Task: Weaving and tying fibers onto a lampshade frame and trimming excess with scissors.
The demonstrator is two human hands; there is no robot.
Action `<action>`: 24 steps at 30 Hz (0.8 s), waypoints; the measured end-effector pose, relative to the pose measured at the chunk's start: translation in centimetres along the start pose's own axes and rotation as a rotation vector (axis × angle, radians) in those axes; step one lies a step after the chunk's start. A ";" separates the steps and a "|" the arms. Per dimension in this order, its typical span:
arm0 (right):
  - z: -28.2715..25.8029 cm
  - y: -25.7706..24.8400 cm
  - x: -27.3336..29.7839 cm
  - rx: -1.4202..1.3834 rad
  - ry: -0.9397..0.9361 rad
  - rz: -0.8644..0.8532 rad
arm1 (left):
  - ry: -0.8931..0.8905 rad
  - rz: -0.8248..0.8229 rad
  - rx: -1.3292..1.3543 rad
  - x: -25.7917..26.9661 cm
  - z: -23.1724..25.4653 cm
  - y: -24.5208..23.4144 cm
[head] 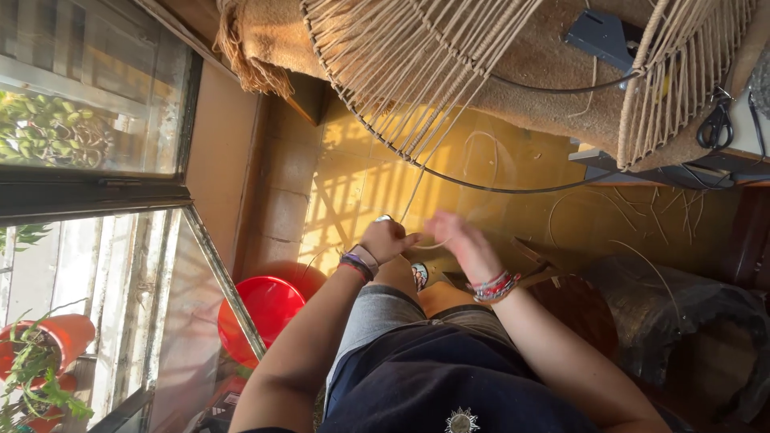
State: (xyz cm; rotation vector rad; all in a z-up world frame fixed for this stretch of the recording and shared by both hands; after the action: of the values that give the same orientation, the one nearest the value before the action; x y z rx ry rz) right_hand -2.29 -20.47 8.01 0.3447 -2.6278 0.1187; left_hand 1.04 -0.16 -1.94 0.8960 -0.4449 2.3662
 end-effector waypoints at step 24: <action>11.5 -3.5 -5.3 1.227 0.356 -0.335 | -0.060 -0.252 0.850 1.1 1.1 0.3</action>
State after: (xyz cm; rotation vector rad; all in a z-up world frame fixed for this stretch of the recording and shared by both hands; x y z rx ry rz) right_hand -2.10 -24.39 -4.57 1.0162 -1.8050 1.5115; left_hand 0.72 -0.48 -0.47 1.2827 0.6797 2.2726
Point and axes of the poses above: each hand's wrist, its own x-axis away from the middle knuckle, its own y-axis out of the palm, z = x × y, the point moved 1 cm from there along -x, towards the middle knuckle, and after that the axes turned 3 degrees about -y, right-handed, at the moved point
